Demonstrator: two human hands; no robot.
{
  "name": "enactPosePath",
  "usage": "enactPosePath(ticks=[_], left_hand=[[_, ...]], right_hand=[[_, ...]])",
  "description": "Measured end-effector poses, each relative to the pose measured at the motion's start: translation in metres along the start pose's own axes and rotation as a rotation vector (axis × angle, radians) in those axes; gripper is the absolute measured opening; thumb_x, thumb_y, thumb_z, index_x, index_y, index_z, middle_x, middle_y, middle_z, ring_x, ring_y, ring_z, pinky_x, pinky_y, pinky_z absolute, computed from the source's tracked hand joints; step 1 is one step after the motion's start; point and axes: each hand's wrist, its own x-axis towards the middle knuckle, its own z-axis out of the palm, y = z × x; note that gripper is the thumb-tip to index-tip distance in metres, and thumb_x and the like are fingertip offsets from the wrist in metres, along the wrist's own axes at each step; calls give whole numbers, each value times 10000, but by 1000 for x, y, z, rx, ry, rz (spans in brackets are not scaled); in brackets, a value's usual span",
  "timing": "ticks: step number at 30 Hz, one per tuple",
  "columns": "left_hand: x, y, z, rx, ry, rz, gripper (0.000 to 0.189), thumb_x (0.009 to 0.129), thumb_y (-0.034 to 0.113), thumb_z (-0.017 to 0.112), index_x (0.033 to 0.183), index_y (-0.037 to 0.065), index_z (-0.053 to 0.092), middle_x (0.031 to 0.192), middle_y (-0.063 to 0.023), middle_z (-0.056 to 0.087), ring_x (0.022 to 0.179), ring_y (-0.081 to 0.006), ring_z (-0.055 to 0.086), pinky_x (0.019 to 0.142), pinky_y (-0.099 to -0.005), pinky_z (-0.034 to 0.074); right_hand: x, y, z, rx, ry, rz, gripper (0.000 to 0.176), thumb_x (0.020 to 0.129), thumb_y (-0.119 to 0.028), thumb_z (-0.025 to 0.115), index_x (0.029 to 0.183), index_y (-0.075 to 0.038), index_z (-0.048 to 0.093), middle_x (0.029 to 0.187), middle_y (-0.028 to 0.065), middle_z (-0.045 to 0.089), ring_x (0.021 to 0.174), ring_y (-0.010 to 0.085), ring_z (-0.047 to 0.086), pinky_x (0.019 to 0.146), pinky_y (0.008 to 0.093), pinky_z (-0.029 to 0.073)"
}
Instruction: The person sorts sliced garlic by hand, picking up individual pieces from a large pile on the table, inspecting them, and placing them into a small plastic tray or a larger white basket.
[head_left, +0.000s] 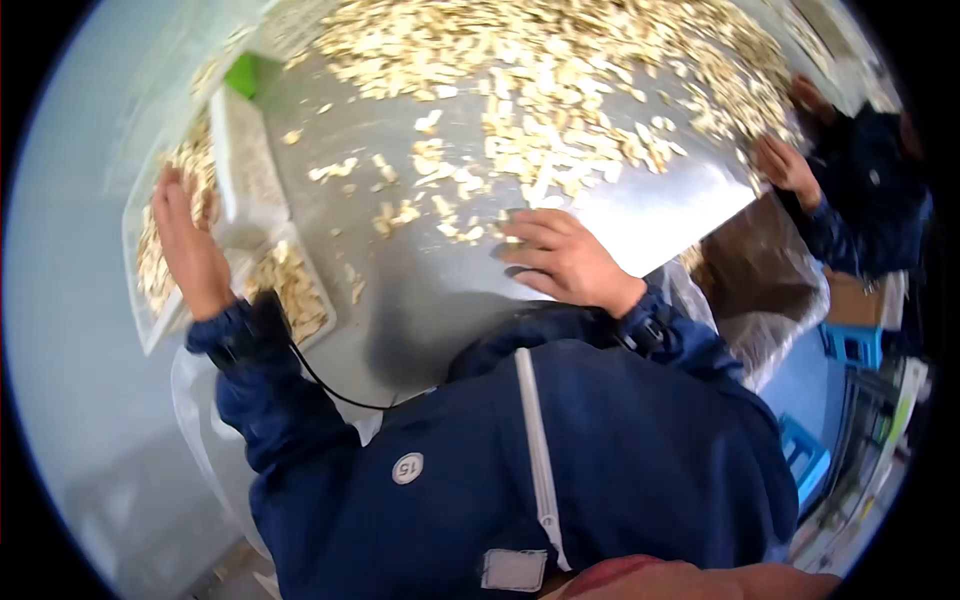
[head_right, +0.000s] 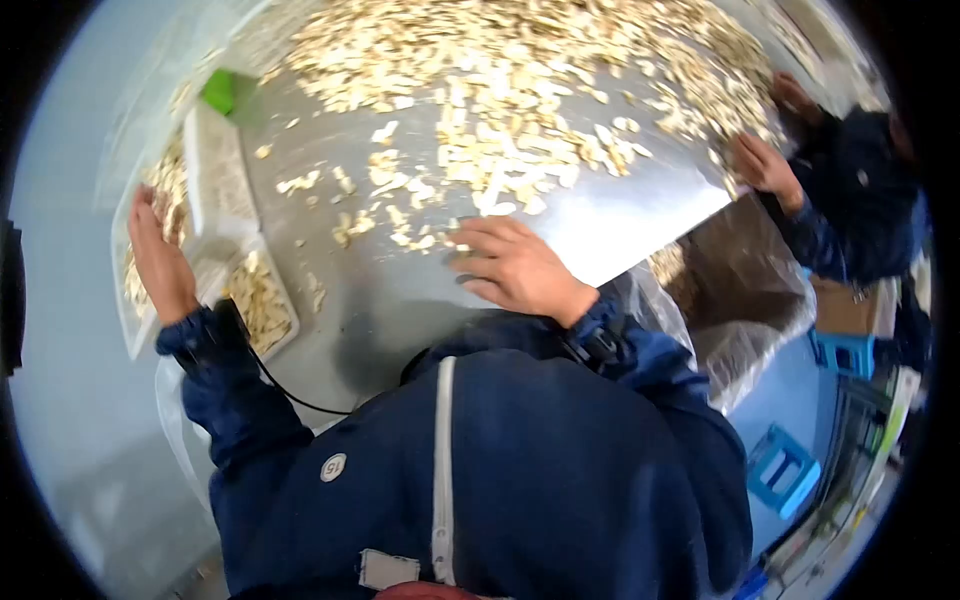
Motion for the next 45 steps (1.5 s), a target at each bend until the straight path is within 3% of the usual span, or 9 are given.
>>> enactPosePath(ticks=[4, 6, 12, 19, 22, 28, 35, 40, 45], left_hand=[[-94, -45, 64, -428, -692, -474, 345, 1103, 257, 529, 1293, -22, 604, 1149, -119, 680, 1000, -228, 700, 874, -313, 562], [-134, -52, 81, -315, -938, -682, 319, 1116, 225, 466, 1323, 8, 574, 1198, -110, 648, 1063, -228, 692, 881, -354, 561], [-187, -88, 107, -428, -957, -954, 325, 1126, 201, 461, 1357, -9, 555, 1277, -139, 637, 1128, -236, 683, 943, -379, 560], [-203, -66, 139, -425, -968, -588, 370, 1106, 199, 525, 1432, 23, 542, 1329, -108, 620, 1131, -209, 643, 950, -334, 535], [-181, -88, 106, 252, -697, -337, 390, 1069, 204, 575, 1423, 41, 565, 1323, -99, 614, 1024, -179, 613, 889, -321, 519], [-148, -139, 66, 800, -401, 156, 458, 988, 194, 637, 1380, -29, 554, 1314, -248, 538, 1179, -429, 553, 1011, -499, 463], [-202, -74, 171, -13, -848, 29, 466, 1019, 88, 633, 1467, 17, 528, 1463, -144, 480, 1215, -240, 592, 962, -328, 543], [-213, -79, 180, -290, -824, -211, 387, 1072, 88, 564, 1451, 12, 538, 1388, -107, 555, 1192, -183, 603, 939, -319, 562], [-207, -87, 163, -324, -721, -392, 302, 1112, 111, 493, 1381, -8, 564, 1265, -77, 620, 1108, -145, 624, 890, -314, 573]], right_hand=[[-4, 21, 3, -142, 15, 13, 254, 910, -205, 738, 1156, -143, 753, 1390, 82, 642, 1345, 310, 552, 1106, 465, 461], [-9, 37, -7, -230, 117, 96, 235, 898, -157, 733, 1130, -140, 768, 1338, 71, 671, 1303, 305, 583, 1080, 462, 478], [-34, 74, -57, -338, 294, 510, 207, 920, -179, 727, 1113, -122, 779, 1201, 111, 727, 1157, 325, 639, 990, 456, 517], [-19, 106, -43, -527, 285, 475, 262, 939, -218, 699, 1183, -133, 744, 1315, 75, 678, 1248, 325, 597, 1067, 460, 467], [-18, 98, -52, -520, 377, 508, 229, 919, -186, 699, 1130, -113, 748, 1283, 107, 692, 1228, 335, 610, 1052, 473, 477], [17, 45, -12, -233, 164, 213, 344, 942, -319, 723, 1254, -173, 724, 1449, 110, 602, 1384, 332, 518, 1156, 507, 424], [-13, 60, -21, -313, 122, 327, 346, 952, -319, 720, 1270, -184, 725, 1463, 76, 610, 1396, 321, 525, 1181, 533, 389], [-41, 66, -55, -472, 242, 515, 367, 946, -298, 723, 1294, -181, 722, 1421, 113, 634, 1374, 345, 538, 1165, 521, 405], [1, 20, -14, -192, 36, 115, 417, 940, -389, 729, 1309, -194, 711, 1530, 72, 555, 1419, 304, 505, 1203, 529, 368]])
